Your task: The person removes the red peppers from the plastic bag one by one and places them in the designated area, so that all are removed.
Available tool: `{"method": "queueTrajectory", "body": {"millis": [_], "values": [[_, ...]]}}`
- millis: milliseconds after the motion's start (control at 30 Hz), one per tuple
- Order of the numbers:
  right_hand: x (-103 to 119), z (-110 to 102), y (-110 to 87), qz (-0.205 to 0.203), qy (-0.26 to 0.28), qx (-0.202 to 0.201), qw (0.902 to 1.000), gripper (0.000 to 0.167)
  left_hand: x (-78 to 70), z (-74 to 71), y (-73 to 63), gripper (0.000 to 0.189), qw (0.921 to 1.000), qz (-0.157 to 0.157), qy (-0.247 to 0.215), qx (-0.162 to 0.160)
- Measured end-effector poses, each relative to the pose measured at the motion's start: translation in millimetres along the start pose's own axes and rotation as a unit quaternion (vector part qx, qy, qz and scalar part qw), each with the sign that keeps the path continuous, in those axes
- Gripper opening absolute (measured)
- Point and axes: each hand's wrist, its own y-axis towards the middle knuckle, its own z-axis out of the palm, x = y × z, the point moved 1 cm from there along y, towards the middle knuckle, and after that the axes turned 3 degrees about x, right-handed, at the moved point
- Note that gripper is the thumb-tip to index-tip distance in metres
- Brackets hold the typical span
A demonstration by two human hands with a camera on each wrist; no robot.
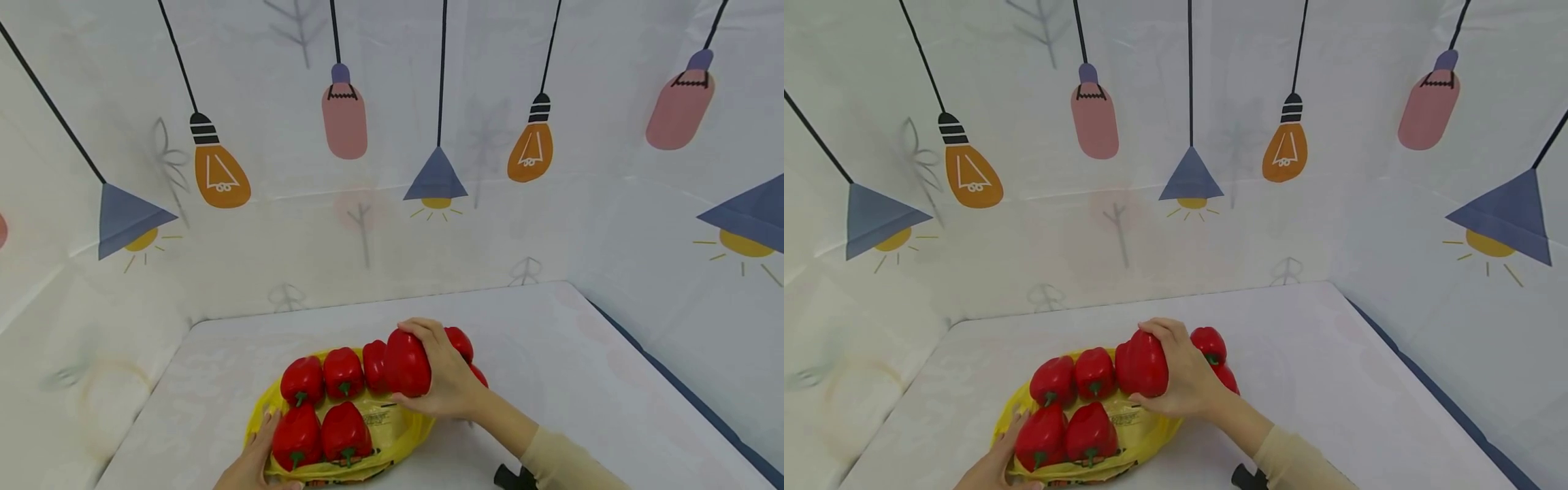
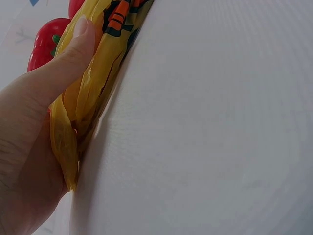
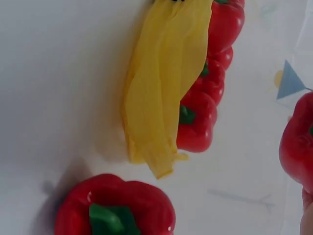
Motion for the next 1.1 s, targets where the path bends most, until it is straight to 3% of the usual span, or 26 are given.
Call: {"method": "queueTrajectory", "body": {"millis": [67,300,733,1100], "values": [[-1.8,-3.8,-1.5,0.000,0.002,-0.003,1.0000,0.094,0.8,-0.1,0.2,0.116,0.9999,0.012,-0.005,0.003],[-9.9,-16.9,-7.7,0.004,0.005,-0.014,0.9999,0.091,-0.6,-0.6,1.7,0.117,0.9998,-0.003,-0.017,0.008],[-20.5,-35.3,-24.8,0.033,-0.013,-0.022,0.9991,0.093,1.1,0.5,1.4,0.118,0.9997,-0.022,0.001,0.004],[-23.4,-44.0,-42.4,0.043,-0.025,-0.021,0.9985,0.098,0.6,0.1,1.6,0.117,0.9999,-0.010,0.001,0.010]]}}
